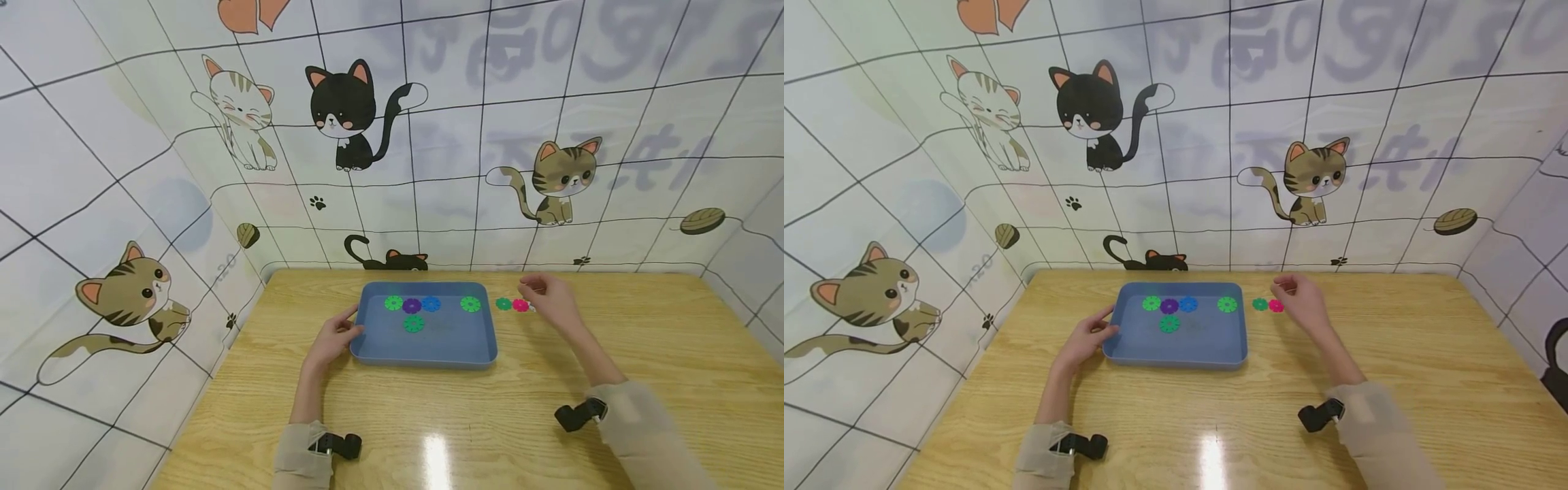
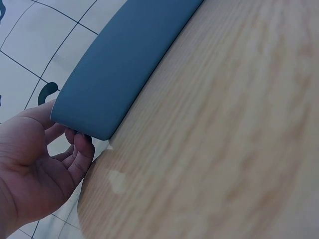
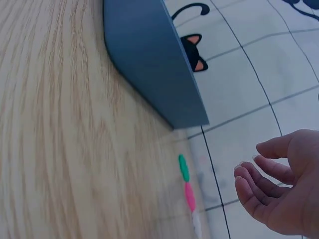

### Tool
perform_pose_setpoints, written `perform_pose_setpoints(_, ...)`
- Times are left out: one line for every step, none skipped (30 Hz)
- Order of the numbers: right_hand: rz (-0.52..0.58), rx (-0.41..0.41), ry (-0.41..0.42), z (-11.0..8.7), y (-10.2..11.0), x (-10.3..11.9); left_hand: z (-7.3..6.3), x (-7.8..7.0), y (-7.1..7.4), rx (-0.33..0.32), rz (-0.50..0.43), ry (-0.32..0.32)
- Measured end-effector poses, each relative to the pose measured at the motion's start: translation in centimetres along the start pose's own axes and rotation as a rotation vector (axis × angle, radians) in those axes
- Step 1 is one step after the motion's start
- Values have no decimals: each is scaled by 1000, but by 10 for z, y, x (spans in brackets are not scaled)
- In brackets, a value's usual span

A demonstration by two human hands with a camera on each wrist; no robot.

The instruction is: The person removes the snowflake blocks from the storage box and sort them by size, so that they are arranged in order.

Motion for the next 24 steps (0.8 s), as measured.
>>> perform_pose_setpoints(5, 7, 3, 1, -3, 4, 0, -1, 0, 1, 1, -2)
perform_pose_setpoints(8, 12, 7, 2, -5, 9, 0, -1, 0, 1, 3, -2)
perform_pose_setpoints(9, 17, 13, 3, -8, 13, 0, -1, 0, 1, 6, -4)
perform_pose_setpoints(12, 22, 19, 4, -11, 17, 0, -1, 0, 0, 8, -4)
perform_pose_setpoints(20, 27, 24, 5, -13, 20, 1, -1, 0, -1, 9, -4)
perform_pose_setpoints(26, 33, 34, 6, -16, 24, 0, -2, 0, -2, 8, -3)
perform_pose_setpoints(38, 39, 44, 7, -20, 28, 0, -2, 0, -3, 7, -2)
perform_pose_setpoints(44, 44, 55, 8, -23, 32, 0, -2, 0, -3, 9, -2)
perform_pose_setpoints(60, 55, 65, 9, -27, 35, 0, -2, 0, -4, 10, -4)
perform_pose_setpoints(73, 65, 73, 10, -31, 39, 0, -2, 0, -5, 10, -2)
perform_pose_setpoints(80, 75, 77, 11, -35, 43, -1, -2, 1, -5, 9, -3)
perform_pose_setpoints(87, 85, 83, 12, -39, 47, -1, -2, 1, -5, 7, -2)
perform_pose_setpoints(98, 94, 86, 13, -44, 50, -1, -1, 1, -5, 6, -2)
perform_pose_setpoints(99, 106, 92, 13, -48, 53, -1, -1, 1, -4, 9, -7)
perform_pose_setpoints(100, 115, 93, 15, -53, 56, -1, -1, 1, -4, 4, -4)
perform_pose_setpoints(96, 121, 91, 16, -58, 57, -1, -1, 1, -2, 3, -5)
perform_pose_setpoints(96, 125, 87, 17, -62, 59, -1, -1, 1, 0, -1, -5)
perform_pose_setpoints(101, 132, 85, 17, -67, 60, -1, -1, 1, 3, -5, -5)
perform_pose_setpoints(101, 139, 81, 18, -71, 61, -1, -1, 1, 5, -5, -6)
perform_pose_setpoints(103, 146, 74, 19, -75, 62, -2, -1, 0, 6, -6, -5)
perform_pose_setpoints(106, 150, 65, 20, -80, 62, -2, -1, 0, 6, -8, -5)
perform_pose_setpoints(112, 156, 60, 21, -83, 62, -1, -1, 0, 7, -8, -6)
perform_pose_setpoints(116, 161, 54, 22, -87, 62, -1, -1, 0, 6, -11, -4)
perform_pose_setpoints(114, 167, 51, 23, -90, 62, -1, -1, 0, 7, -10, -7)
Point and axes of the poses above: each hand's wrist, its own z-axis towards the middle knuckle, its own y-axis out of the back of the hand, x = y × z, the point moved 8 cm from there along z, towards the middle knuckle, and after that the axes turned 11 degrees about x, right-handed, at the moved point
